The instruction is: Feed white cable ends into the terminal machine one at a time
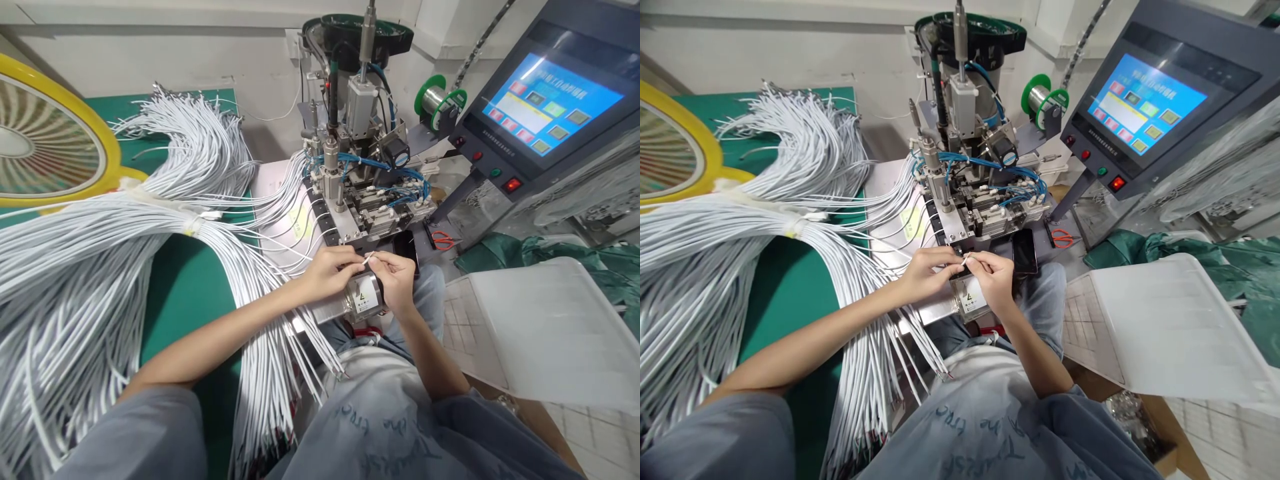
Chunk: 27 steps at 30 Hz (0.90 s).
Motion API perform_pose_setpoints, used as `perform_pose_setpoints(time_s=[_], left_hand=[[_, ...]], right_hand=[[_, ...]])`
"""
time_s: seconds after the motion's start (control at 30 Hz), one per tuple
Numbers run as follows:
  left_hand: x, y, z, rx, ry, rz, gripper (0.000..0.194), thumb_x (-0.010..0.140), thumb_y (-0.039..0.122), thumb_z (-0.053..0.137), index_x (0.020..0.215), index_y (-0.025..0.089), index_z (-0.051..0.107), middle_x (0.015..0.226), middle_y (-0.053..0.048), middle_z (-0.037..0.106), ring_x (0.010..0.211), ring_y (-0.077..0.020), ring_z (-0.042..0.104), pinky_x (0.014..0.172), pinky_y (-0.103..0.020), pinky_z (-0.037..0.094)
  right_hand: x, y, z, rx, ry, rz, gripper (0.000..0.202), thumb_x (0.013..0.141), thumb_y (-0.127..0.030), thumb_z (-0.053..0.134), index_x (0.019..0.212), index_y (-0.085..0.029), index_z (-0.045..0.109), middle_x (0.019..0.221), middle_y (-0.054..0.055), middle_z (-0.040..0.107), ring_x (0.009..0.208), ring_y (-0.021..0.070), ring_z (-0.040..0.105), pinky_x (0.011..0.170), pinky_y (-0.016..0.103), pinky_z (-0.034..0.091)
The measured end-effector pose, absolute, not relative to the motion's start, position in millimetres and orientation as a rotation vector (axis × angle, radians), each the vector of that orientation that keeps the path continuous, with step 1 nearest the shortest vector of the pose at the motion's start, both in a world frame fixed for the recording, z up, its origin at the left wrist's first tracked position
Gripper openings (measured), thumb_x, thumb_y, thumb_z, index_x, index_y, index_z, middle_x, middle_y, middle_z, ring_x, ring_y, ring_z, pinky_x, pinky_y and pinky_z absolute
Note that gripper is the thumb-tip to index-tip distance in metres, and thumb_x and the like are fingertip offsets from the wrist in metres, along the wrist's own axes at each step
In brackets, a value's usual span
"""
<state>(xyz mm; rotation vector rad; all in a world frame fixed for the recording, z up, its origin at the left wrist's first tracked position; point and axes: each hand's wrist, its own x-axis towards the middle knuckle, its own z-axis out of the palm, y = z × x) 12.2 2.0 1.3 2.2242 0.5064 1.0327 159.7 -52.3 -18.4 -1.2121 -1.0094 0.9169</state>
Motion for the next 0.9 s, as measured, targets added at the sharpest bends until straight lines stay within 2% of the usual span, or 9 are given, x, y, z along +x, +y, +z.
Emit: perform_pose_setpoints(time_s=[0.2, 0.4, 0.5, 0.57, 0.73, 0.9], left_hand=[[8.2, 11.4, 1.9, 2.293, 0.387, 0.865, 0.023, 0.091, 0.014, 0.041, 0.086, 0.012, 0.063, 0.069, -0.003, 0.060, 0.063, -0.0105, 0.055, 0.059, -0.020, 0.043], [4.5, 18.3, 1.1, 2.772, 0.437, 0.696, 0.026, 0.086, 0.007, 0.034, 0.087, 0.011, 0.060, 0.072, -0.006, 0.056, 0.067, -0.0142, 0.052, 0.061, -0.024, 0.041], [5.3, 17.2, 0.0, 2.910, 0.466, 0.627, 0.026, 0.084, 0.005, 0.035, 0.084, 0.010, 0.060, 0.072, -0.006, 0.056, 0.066, -0.0156, 0.051, 0.062, -0.026, 0.042], [6.8, 14.3, -1.3, 2.873, 0.499, 0.623, 0.025, 0.085, 0.005, 0.036, 0.084, 0.010, 0.060, 0.071, -0.006, 0.057, 0.064, -0.0149, 0.051, 0.060, -0.025, 0.041], [11.5, 4.4, -2.9, 2.631, 0.552, 0.629, 0.025, 0.092, 0.013, 0.036, 0.090, 0.010, 0.061, 0.072, -0.004, 0.059, 0.065, -0.0120, 0.054, 0.060, -0.021, 0.041], [15.7, -0.9, -4.5, 2.772, 0.756, 0.356, 0.027, 0.094, 0.020, 0.037, 0.081, 0.011, 0.059, 0.075, -0.005, 0.056, 0.058, -0.0122, 0.052, 0.055, -0.024, 0.038]], right_hand=[[181.5, -44.4, -11.3, -1.122, -1.160, 1.190, 0.021, 0.066, -0.037, 0.069, 0.071, -0.018, 0.072, 0.056, 0.001, 0.059, 0.052, 0.0122, 0.050, 0.050, 0.026, 0.039], [187.6, -43.3, 1.5, -1.352, -1.487, 0.888, 0.016, 0.070, -0.027, 0.060, 0.066, -0.014, 0.069, 0.045, -0.005, 0.037, 0.046, 0.0082, 0.034, 0.048, 0.024, 0.030], [187.3, -44.5, 0.0, -1.418, -1.597, 0.807, 0.015, 0.071, -0.022, 0.057, 0.063, -0.014, 0.067, 0.043, -0.006, 0.032, 0.044, 0.0072, 0.030, 0.047, 0.024, 0.026], [185.5, -45.3, -4.8, -1.427, -1.532, 0.809, 0.016, 0.071, -0.024, 0.057, 0.063, -0.014, 0.067, 0.043, -0.006, 0.035, 0.044, 0.0081, 0.034, 0.047, 0.024, 0.028], [175.4, -47.1, -21.9, -1.357, -1.196, 0.894, 0.020, 0.071, -0.034, 0.060, 0.068, -0.016, 0.068, 0.058, 0.002, 0.060, 0.055, 0.0141, 0.054, 0.054, 0.027, 0.043], [181.0, -45.0, -43.7, -1.393, -1.088, 0.961, 0.021, 0.071, -0.033, 0.057, 0.077, -0.016, 0.068, 0.072, 0.005, 0.067, 0.068, 0.0175, 0.061, 0.062, 0.030, 0.049]])
